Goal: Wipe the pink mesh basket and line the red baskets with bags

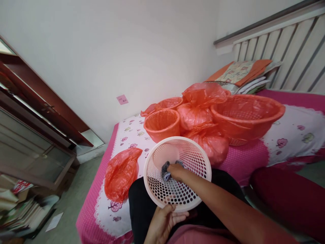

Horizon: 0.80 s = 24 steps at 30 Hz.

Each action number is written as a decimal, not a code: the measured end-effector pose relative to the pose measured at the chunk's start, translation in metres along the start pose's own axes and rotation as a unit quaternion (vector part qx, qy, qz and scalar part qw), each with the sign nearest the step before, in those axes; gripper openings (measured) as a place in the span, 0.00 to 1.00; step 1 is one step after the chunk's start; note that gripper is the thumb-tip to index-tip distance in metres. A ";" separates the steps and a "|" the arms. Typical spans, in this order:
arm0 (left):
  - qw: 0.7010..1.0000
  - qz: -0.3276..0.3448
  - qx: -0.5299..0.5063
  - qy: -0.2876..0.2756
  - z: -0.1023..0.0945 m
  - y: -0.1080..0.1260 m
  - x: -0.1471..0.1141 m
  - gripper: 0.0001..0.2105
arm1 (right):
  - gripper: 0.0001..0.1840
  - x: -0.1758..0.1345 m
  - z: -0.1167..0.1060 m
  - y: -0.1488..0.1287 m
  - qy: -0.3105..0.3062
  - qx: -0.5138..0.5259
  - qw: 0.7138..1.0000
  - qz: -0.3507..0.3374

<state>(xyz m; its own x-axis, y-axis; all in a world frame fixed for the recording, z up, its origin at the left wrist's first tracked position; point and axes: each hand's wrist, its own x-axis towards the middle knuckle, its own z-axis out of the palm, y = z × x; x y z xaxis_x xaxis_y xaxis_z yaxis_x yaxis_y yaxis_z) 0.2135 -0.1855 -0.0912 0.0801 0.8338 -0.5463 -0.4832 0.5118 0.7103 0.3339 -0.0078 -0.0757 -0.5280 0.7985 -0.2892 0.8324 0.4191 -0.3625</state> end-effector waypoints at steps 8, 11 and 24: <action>0.999 0.008 -0.030 0.014 -0.001 0.002 -0.001 0.17 | 0.18 -0.057 -0.008 -0.005 0.031 0.001 0.996 -0.080; 0.999 0.006 -0.031 0.007 -0.002 0.001 0.000 0.17 | 0.18 -0.076 -0.004 -0.005 0.039 -0.003 0.994 -0.105; 1.000 0.007 -0.008 -0.010 0.005 0.007 -0.007 0.22 | 0.12 -0.130 0.019 -0.011 0.073 0.033 0.983 -0.163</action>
<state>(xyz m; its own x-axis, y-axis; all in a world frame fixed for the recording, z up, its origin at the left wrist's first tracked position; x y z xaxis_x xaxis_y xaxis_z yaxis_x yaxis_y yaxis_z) 0.2133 -0.1870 -0.0798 0.0911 0.8453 -0.5265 -0.4980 0.4965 0.7109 0.3903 -0.1238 -0.0509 -0.7316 0.6815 -0.0189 0.6068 0.6382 -0.4738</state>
